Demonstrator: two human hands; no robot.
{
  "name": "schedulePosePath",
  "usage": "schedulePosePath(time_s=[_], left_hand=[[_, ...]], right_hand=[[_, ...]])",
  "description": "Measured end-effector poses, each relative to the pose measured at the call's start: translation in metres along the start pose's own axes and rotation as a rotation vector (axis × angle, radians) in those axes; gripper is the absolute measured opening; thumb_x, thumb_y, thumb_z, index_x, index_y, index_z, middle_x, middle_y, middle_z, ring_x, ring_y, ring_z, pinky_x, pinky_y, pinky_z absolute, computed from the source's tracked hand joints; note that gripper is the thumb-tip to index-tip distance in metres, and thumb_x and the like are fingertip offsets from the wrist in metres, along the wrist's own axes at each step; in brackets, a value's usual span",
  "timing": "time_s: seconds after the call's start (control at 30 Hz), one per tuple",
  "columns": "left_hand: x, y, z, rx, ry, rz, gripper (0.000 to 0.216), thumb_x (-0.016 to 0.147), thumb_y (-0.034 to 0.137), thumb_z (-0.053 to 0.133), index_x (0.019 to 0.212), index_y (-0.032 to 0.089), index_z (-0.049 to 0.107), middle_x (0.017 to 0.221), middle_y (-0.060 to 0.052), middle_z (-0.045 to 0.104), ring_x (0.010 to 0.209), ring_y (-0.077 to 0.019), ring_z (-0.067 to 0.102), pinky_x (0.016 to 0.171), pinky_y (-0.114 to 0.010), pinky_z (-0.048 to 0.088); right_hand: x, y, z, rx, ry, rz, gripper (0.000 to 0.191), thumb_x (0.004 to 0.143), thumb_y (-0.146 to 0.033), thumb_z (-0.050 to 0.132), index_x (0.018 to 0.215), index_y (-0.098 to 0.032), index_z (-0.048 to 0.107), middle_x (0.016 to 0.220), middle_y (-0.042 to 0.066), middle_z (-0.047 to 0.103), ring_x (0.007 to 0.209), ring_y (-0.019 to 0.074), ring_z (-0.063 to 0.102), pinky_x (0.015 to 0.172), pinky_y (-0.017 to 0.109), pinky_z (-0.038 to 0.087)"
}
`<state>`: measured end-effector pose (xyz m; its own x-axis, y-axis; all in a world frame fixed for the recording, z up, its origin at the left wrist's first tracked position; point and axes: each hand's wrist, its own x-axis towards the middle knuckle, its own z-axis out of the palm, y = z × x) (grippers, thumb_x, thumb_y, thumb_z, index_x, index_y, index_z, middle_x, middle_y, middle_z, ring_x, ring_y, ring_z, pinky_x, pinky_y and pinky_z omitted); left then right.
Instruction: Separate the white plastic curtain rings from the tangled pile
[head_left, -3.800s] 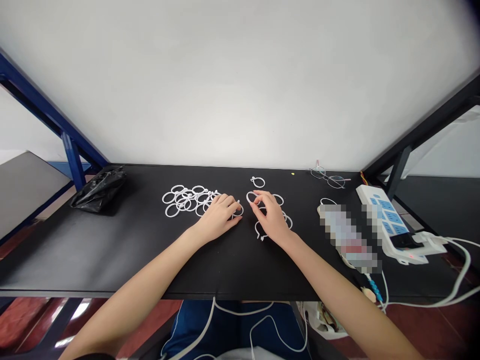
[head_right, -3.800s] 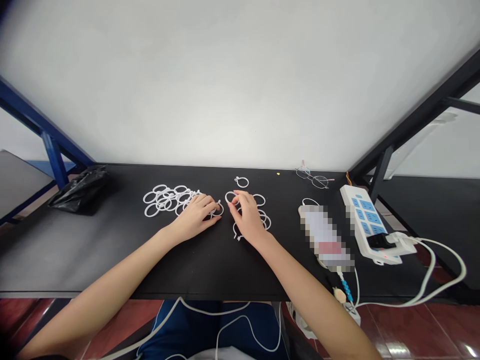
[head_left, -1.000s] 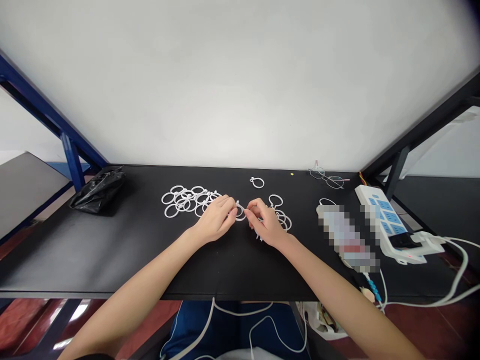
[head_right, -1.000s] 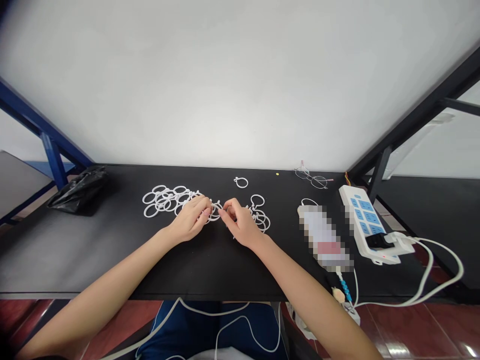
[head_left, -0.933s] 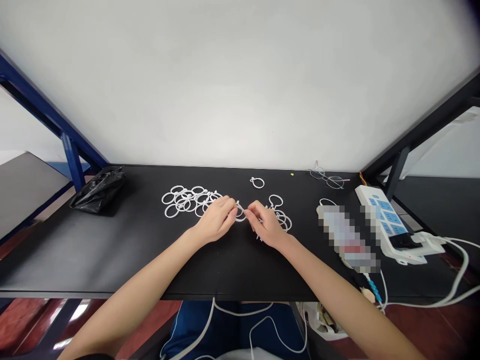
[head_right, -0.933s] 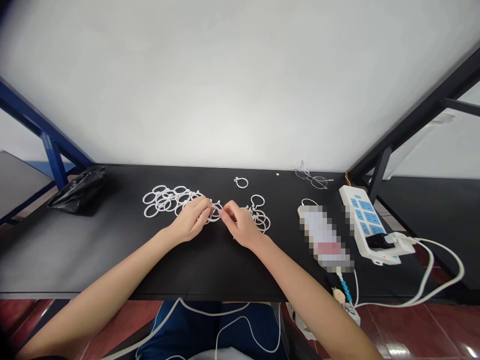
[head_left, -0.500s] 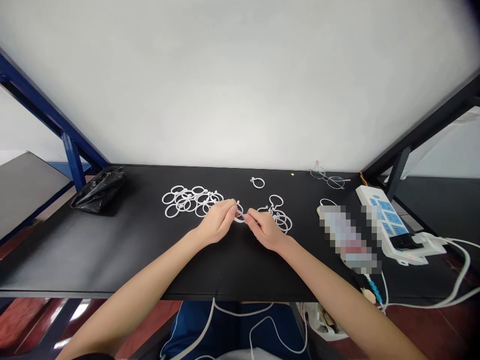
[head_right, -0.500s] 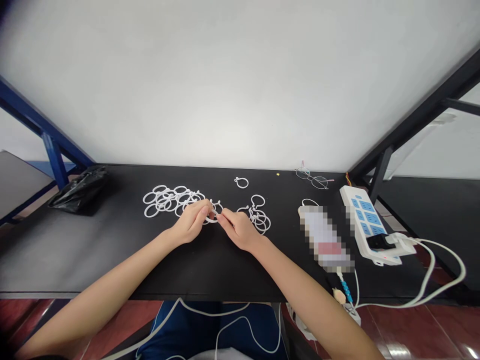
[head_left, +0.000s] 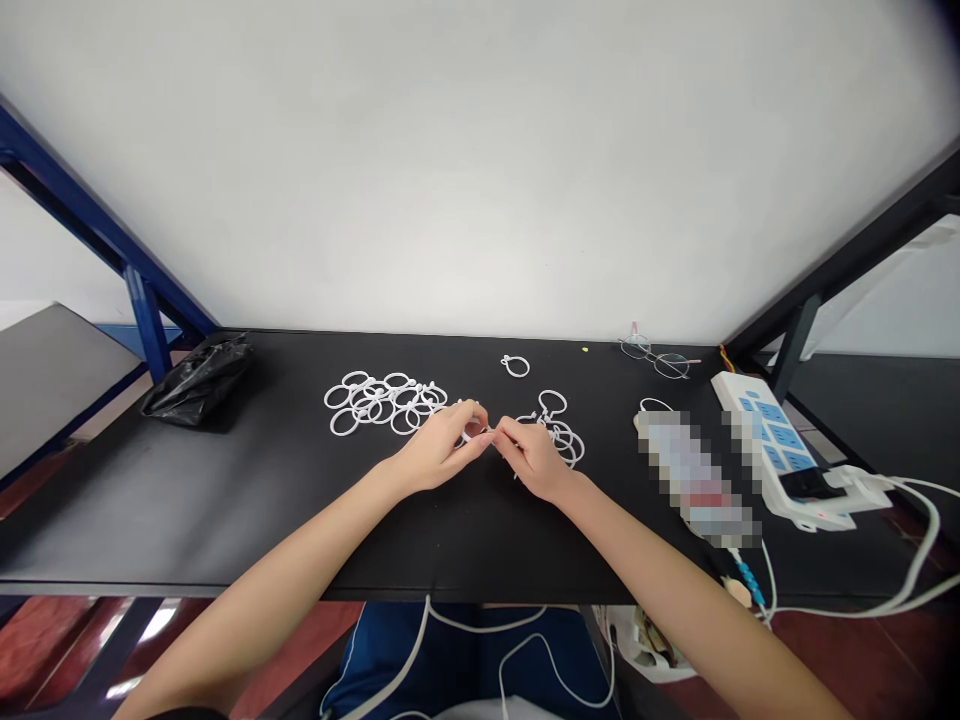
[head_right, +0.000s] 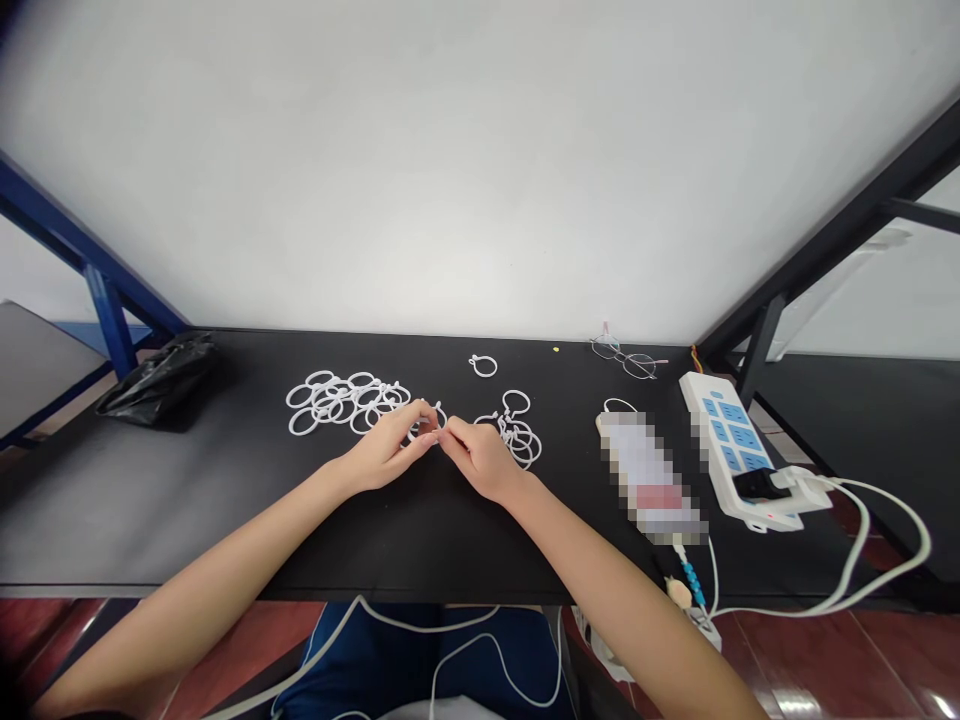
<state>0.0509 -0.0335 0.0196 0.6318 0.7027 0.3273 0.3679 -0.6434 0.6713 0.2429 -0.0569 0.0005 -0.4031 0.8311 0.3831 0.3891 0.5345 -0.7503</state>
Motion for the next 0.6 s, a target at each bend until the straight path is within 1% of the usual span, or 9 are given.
schedulePosePath(time_s=[0.17, 0.23, 0.37, 0.43, 0.6], left_hand=[[-0.0005, -0.0026, 0.0026, -0.061, 0.021, -0.047, 0.025, 0.097, 0.039, 0.042, 0.109, 0.019, 0.050, 0.084, -0.003, 0.060, 0.073, -0.0155, 0.056, 0.071, -0.029, 0.047], [-0.0001, -0.0032, 0.0027, -0.052, 0.047, -0.044, 0.027, 0.097, 0.039, 0.042, 0.111, 0.019, 0.052, 0.081, -0.002, 0.059, 0.072, -0.0150, 0.055, 0.070, -0.029, 0.047], [0.0013, -0.0030, 0.0017, -0.018, 0.049, 0.001, 0.029, 0.098, 0.039, 0.039, 0.101, 0.017, 0.058, 0.080, -0.003, 0.057, 0.073, -0.0153, 0.053, 0.068, -0.027, 0.046], [0.0016, -0.0023, 0.0014, -0.019, 0.038, 0.002, 0.030, 0.098, 0.039, 0.038, 0.096, 0.017, 0.058, 0.080, -0.004, 0.057, 0.072, -0.0152, 0.053, 0.065, -0.026, 0.045], [0.0013, -0.0003, 0.0019, -0.035, 0.035, -0.024, 0.026, 0.097, 0.036, 0.040, 0.093, 0.017, 0.056, 0.079, -0.002, 0.058, 0.071, -0.0142, 0.052, 0.064, -0.025, 0.045]], right_hand=[[-0.0007, 0.0005, 0.0007, -0.021, 0.021, -0.008, 0.037, 0.100, -0.036, 0.036, 0.066, -0.021, 0.032, 0.056, -0.006, 0.033, 0.047, 0.0088, 0.033, 0.050, 0.025, 0.028], [-0.0007, 0.0001, 0.0005, -0.027, 0.023, -0.001, 0.038, 0.101, -0.036, 0.034, 0.067, -0.022, 0.031, 0.055, -0.006, 0.033, 0.046, 0.0093, 0.034, 0.050, 0.025, 0.029], [-0.0008, -0.0009, -0.0004, -0.029, 0.017, 0.015, 0.036, 0.102, -0.037, 0.030, 0.069, -0.022, 0.032, 0.056, -0.006, 0.034, 0.047, 0.0098, 0.035, 0.050, 0.025, 0.029], [-0.0008, -0.0015, -0.0008, -0.037, 0.007, 0.010, 0.035, 0.102, -0.036, 0.029, 0.070, -0.022, 0.032, 0.057, -0.005, 0.036, 0.048, 0.0101, 0.037, 0.051, 0.026, 0.030], [-0.0004, -0.0013, -0.0011, -0.043, -0.012, 0.014, 0.035, 0.102, -0.036, 0.029, 0.071, -0.022, 0.032, 0.057, -0.005, 0.038, 0.048, 0.0104, 0.038, 0.051, 0.026, 0.031]])
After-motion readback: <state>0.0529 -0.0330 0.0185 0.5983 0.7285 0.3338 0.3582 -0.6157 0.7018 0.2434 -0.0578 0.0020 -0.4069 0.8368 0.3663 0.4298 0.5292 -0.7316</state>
